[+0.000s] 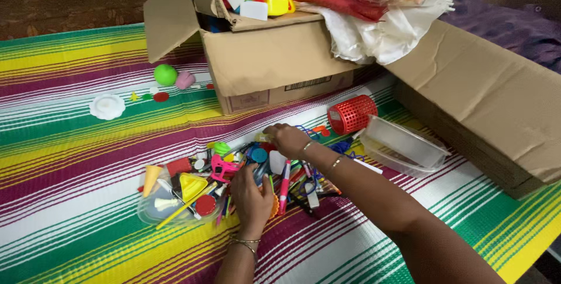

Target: The person packs various items into a cardboard box. They place a folded purple cloth, a doll, a white cloth, a red box, and numerous small toys and stationery items into the box one by one.

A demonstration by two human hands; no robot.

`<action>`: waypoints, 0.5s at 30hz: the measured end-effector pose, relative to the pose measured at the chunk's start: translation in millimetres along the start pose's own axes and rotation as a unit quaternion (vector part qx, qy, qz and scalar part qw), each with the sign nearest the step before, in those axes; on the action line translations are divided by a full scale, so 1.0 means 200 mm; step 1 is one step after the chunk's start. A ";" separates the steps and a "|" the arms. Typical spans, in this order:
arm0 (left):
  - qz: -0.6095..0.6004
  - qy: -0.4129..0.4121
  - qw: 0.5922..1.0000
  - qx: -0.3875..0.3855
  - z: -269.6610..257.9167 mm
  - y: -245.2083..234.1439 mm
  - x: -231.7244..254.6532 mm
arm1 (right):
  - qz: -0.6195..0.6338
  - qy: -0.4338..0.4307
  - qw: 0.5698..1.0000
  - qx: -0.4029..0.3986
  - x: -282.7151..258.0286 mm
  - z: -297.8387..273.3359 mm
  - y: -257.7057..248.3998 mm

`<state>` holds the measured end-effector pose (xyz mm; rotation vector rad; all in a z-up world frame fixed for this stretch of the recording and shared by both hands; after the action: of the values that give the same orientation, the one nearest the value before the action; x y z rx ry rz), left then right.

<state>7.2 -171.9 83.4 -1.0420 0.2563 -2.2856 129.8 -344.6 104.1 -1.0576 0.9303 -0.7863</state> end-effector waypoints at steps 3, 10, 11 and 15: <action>-0.003 -0.016 1.000 -0.015 0.01 0.01 -0.01 | 0.003 -0.009 1.000 -0.014 -0.01 0.07 0.06; -0.004 -0.021 1.000 -0.014 0.03 0.00 -0.01 | -0.088 -0.019 0.995 -0.044 0.03 0.06 0.08; -0.005 -0.023 1.000 -0.014 0.03 0.00 -0.01 | -0.081 -0.051 0.995 0.007 0.00 0.06 0.02; 0.002 -0.027 0.999 -0.022 0.03 0.00 -0.01 | 0.005 -0.001 0.993 0.115 -0.10 0.06 -0.25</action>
<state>12.9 -169.6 86.7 -1.1229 0.2886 -2.2546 126.9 -337.2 158.8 -0.8520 0.8211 -0.8628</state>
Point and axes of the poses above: each hand's wrist, its own z-axis towards the middle knuckle, its own y-axis out of the palm, x = y × z, the point moved 4 cm from there along z, towards the middle knuckle, and after that the axes turned 3 degrees about x, right-handed, at the moved point
